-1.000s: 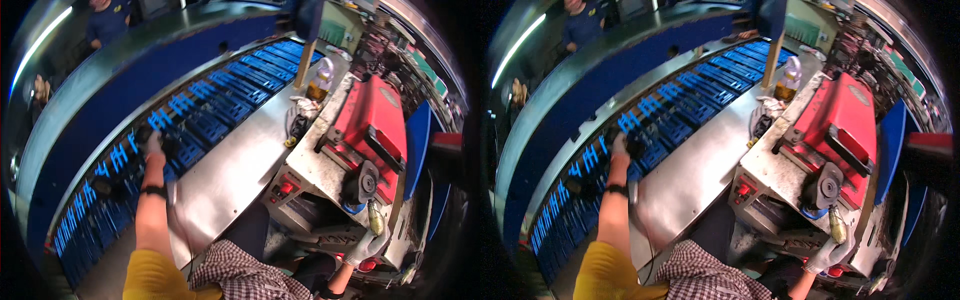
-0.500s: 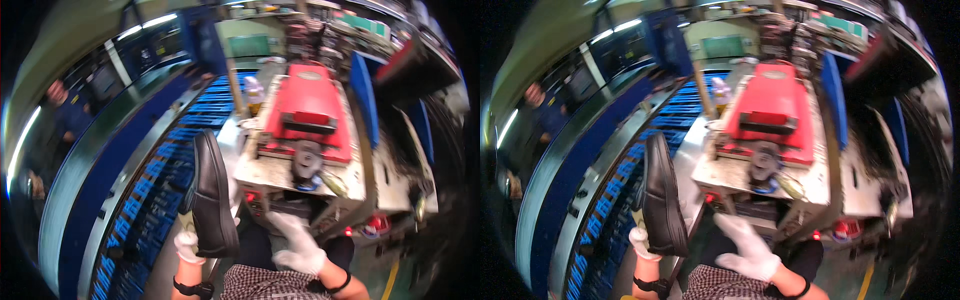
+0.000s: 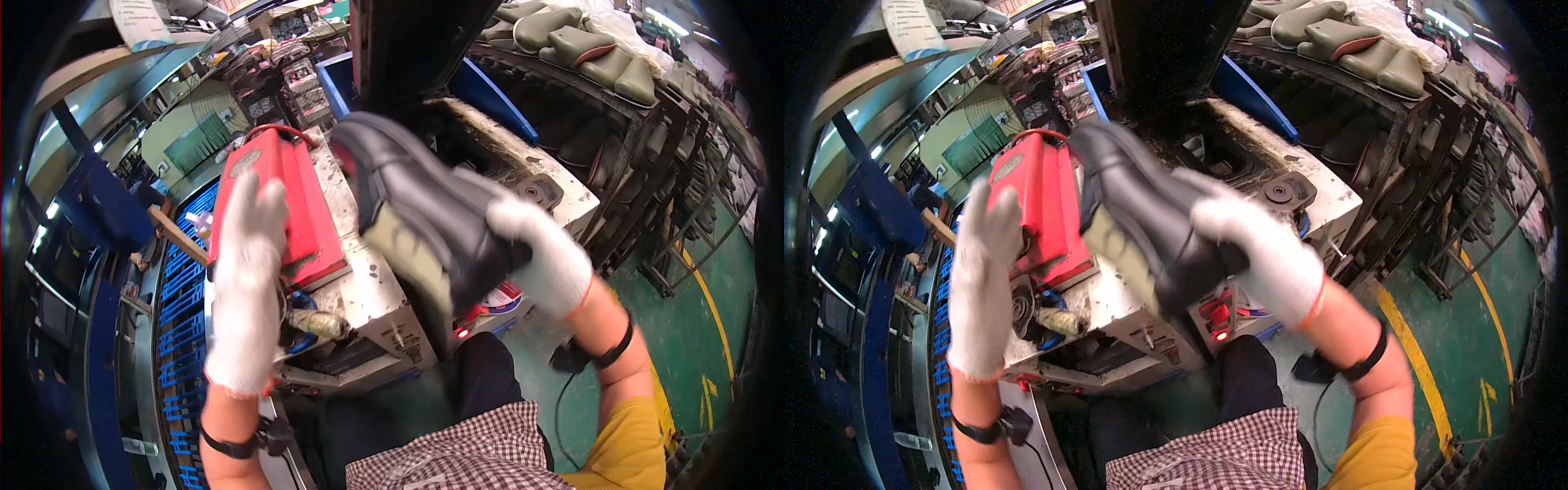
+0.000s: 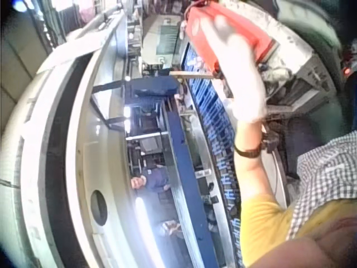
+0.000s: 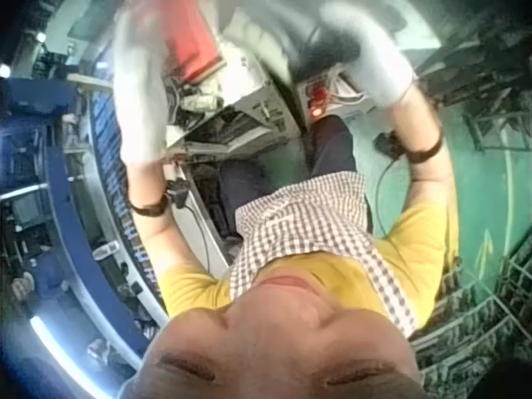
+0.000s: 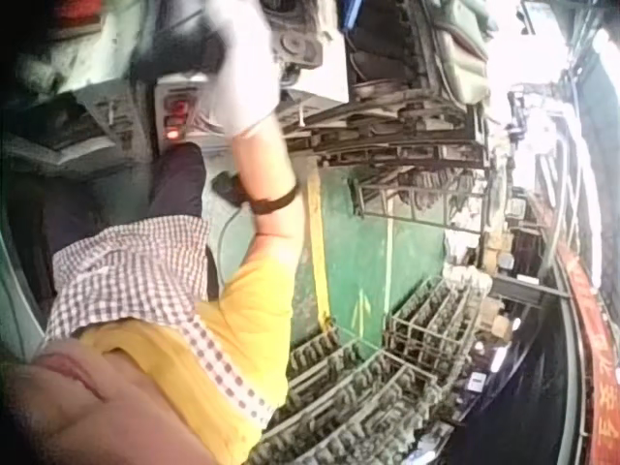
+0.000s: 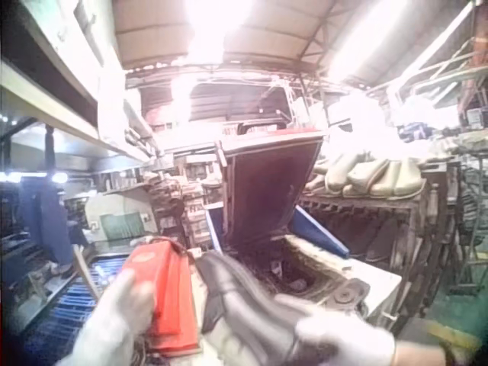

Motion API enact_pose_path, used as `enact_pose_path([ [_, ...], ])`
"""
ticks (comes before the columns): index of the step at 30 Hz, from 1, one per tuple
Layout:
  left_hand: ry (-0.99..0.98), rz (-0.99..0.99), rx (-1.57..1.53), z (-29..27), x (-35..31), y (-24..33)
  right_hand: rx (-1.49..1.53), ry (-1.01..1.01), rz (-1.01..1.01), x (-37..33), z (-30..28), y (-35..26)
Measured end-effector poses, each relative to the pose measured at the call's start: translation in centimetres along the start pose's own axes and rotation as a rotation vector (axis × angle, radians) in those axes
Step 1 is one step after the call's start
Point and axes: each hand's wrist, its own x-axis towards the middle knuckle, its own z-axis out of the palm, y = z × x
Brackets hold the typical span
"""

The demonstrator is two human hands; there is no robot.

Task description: Processing shoe parts using a specialized heating or pressing machine on a manufacturing line.

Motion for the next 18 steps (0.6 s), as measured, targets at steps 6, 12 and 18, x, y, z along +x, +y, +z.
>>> enact_pose_path([
  [6, 0.017, 0.163, 0.270, 1.5, 15.7, 2.1, -0.841, 0.178, -0.091, 15.2, -10.0, -4.0],
  [12, 0.161, 0.368, 0.270, 6.0, 27.0, 1.5, -1.760, 0.041, 0.082, 22.4, -17.1, 0.0],
  [18, 0.089, 0.507, 0.086, 8.8, 34.8, 3.7, -1.765, -0.151, 0.158, 21.9, -17.8, -0.4],
])
